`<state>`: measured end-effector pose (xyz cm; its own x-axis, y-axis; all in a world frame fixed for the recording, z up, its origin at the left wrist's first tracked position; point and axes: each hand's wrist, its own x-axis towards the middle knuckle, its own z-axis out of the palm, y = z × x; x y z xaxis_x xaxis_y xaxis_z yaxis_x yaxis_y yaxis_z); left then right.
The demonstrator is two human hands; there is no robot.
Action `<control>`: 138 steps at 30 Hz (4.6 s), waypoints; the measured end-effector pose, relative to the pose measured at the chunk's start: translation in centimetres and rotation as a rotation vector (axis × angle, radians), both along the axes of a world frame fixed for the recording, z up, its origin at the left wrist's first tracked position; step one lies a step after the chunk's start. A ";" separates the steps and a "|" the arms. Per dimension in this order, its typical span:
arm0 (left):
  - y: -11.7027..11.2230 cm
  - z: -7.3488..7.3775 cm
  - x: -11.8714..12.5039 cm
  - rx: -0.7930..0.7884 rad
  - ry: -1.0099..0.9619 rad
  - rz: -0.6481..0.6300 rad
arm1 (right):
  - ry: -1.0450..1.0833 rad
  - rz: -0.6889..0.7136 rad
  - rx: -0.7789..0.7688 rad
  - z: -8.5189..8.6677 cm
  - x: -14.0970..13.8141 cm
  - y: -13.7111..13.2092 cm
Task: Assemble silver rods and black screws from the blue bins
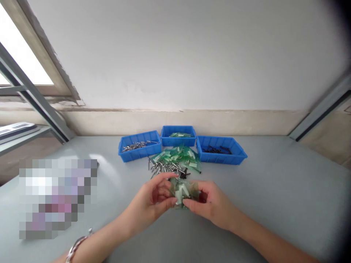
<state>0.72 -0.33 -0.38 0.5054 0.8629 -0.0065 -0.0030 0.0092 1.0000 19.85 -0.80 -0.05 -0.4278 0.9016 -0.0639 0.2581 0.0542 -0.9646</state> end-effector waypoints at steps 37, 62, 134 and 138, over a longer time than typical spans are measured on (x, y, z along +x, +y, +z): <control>0.1 0.6 0.2 0.014 0.084 0.023 | -0.010 0.095 0.013 -0.3 0.0 0.0; -0.4 0.8 0.3 0.120 0.263 -0.044 | 0.035 0.027 0.058 -0.1 -0.1 -0.2; -0.4 0.8 0.2 0.126 0.169 0.015 | -0.036 0.022 0.072 -0.1 -0.2 -0.2; -0.4 0.8 0.1 0.183 0.194 0.018 | -0.049 0.003 0.091 -0.1 -0.1 0.0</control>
<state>0.82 -0.69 0.46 0.4947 0.8673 0.0554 0.1902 -0.1702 0.9669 19.70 -0.85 -0.12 -0.4292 0.9032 -0.0024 0.3049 0.1424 -0.9417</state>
